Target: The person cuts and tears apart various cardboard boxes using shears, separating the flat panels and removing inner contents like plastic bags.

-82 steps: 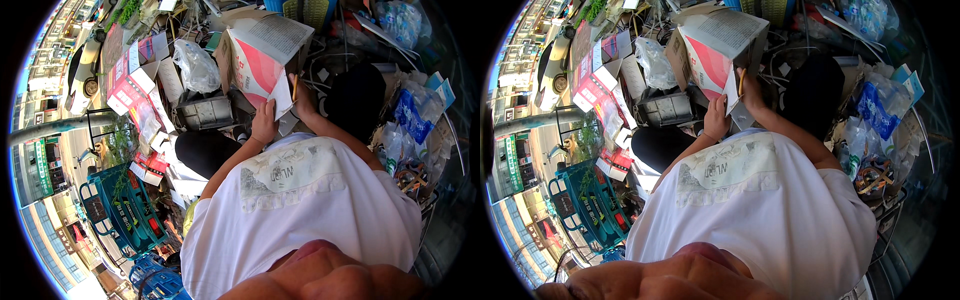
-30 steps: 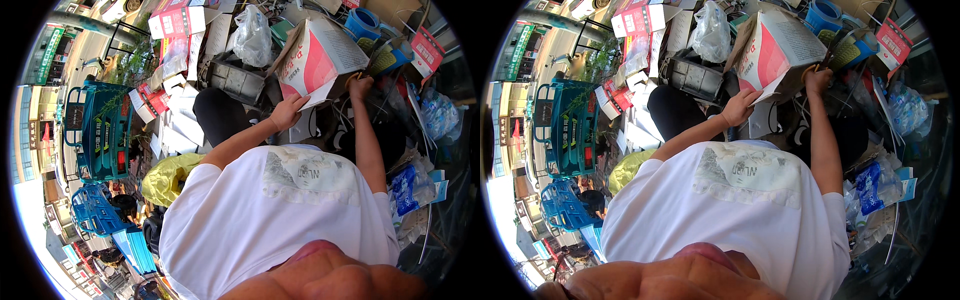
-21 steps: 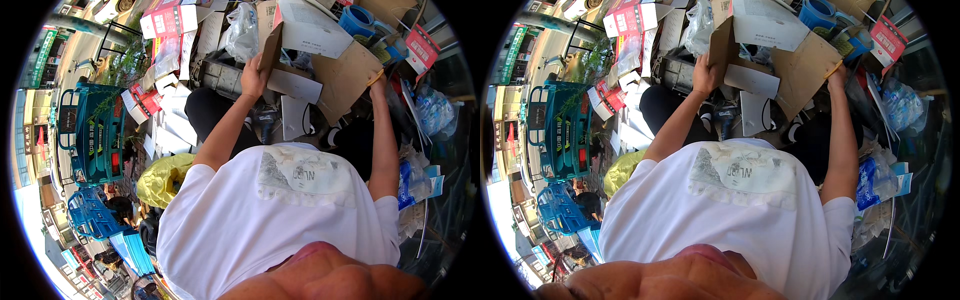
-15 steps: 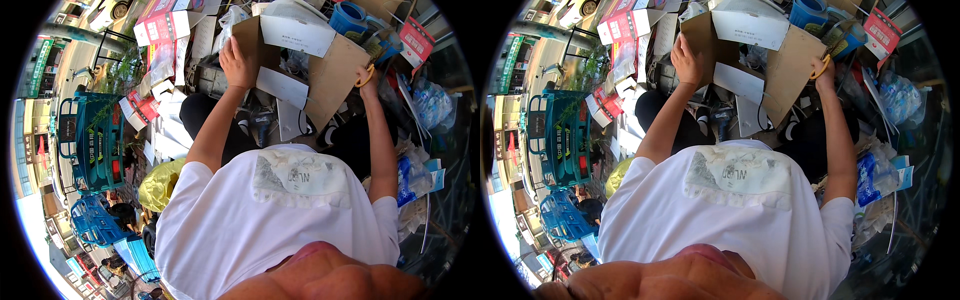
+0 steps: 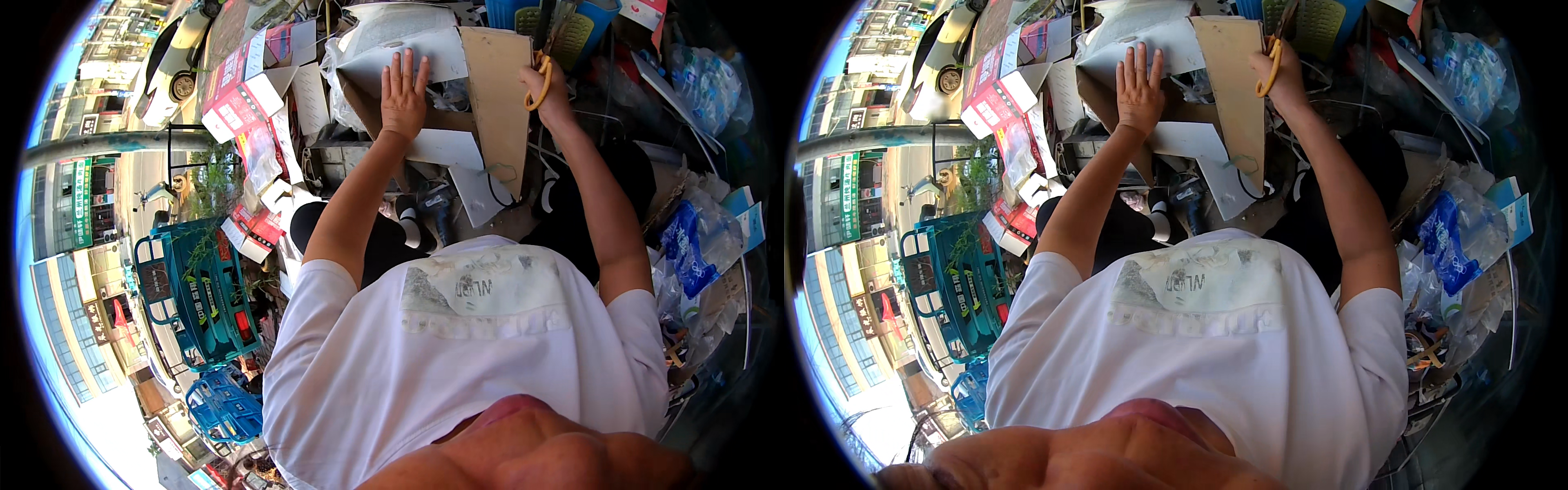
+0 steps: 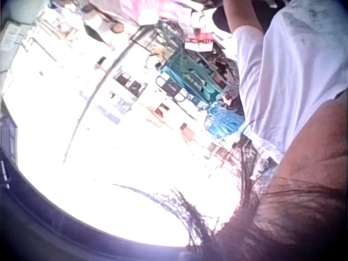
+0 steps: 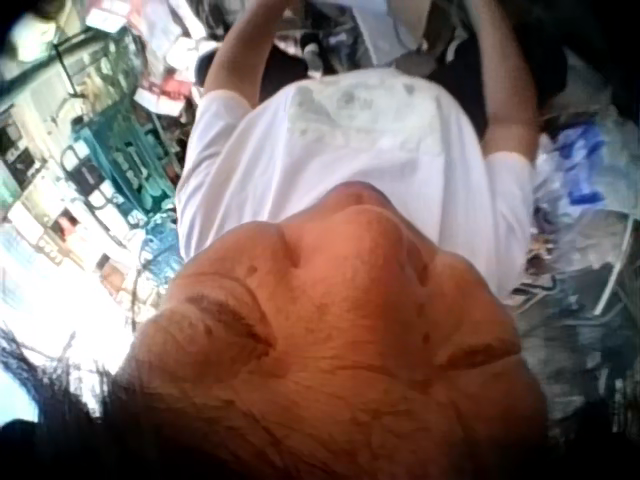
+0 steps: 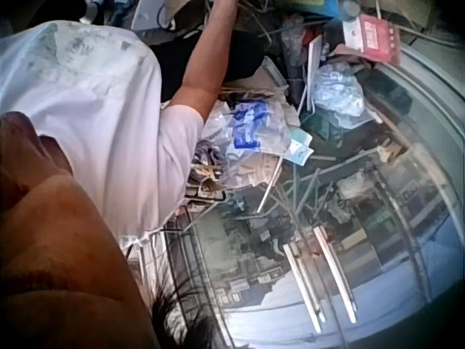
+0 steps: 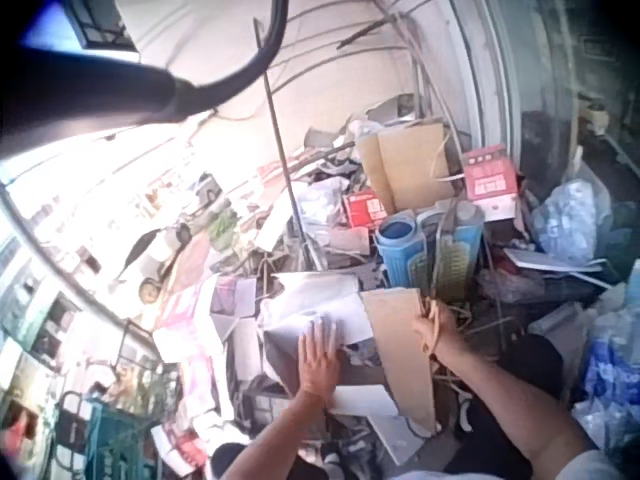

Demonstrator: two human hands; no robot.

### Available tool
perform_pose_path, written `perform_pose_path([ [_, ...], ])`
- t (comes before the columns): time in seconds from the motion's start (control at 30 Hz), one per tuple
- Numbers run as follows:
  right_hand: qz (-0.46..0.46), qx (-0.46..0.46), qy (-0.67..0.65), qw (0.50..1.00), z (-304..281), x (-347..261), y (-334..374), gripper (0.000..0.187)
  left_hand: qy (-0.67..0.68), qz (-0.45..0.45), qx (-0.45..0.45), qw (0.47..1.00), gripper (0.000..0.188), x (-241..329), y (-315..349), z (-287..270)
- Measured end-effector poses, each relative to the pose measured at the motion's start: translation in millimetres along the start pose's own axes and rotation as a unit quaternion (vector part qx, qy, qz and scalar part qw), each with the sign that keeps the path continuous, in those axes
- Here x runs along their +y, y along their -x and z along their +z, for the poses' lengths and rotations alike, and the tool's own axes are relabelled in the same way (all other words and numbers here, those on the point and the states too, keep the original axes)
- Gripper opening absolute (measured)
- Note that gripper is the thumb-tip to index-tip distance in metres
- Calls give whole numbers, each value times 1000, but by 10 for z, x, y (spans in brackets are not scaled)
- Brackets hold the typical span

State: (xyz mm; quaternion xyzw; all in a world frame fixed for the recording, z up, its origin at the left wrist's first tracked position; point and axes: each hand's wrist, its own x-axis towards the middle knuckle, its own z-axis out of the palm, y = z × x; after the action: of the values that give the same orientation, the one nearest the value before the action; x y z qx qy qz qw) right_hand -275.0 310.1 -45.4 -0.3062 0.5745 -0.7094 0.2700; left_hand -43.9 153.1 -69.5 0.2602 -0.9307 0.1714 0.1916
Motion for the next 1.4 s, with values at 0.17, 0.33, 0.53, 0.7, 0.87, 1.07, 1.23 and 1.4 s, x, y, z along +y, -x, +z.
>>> perform_pose_path([
  [0.17,-20,-63,9,998,-134,164,-33,8,-28,25,63,997,86,-93,-63,329],
  [0.33,-49,-7,109,993,-94,1,-6,15,-48,35,74,995,85,-178,-199,288],
  [0.53,-39,22,39,998,-136,109,-146,13,56,107,98,988,66,-247,-391,-153],
  [0.7,-82,55,23,995,-229,280,-262,13,47,101,96,989,51,-562,-667,-513],
  [0.87,60,124,-119,983,-133,302,-266,17,128,-10,-84,988,37,-888,-979,-915],
  [1.07,-44,214,-176,960,-213,632,-482,19,198,-105,-28,974,28,-246,-1041,-1160],
  [1.23,-25,198,-153,968,-163,721,-482,19,129,-59,14,990,24,447,-1031,-1127],
  [1.4,-49,230,-157,959,141,678,-452,20,59,-21,-91,994,15,774,-945,-834],
])
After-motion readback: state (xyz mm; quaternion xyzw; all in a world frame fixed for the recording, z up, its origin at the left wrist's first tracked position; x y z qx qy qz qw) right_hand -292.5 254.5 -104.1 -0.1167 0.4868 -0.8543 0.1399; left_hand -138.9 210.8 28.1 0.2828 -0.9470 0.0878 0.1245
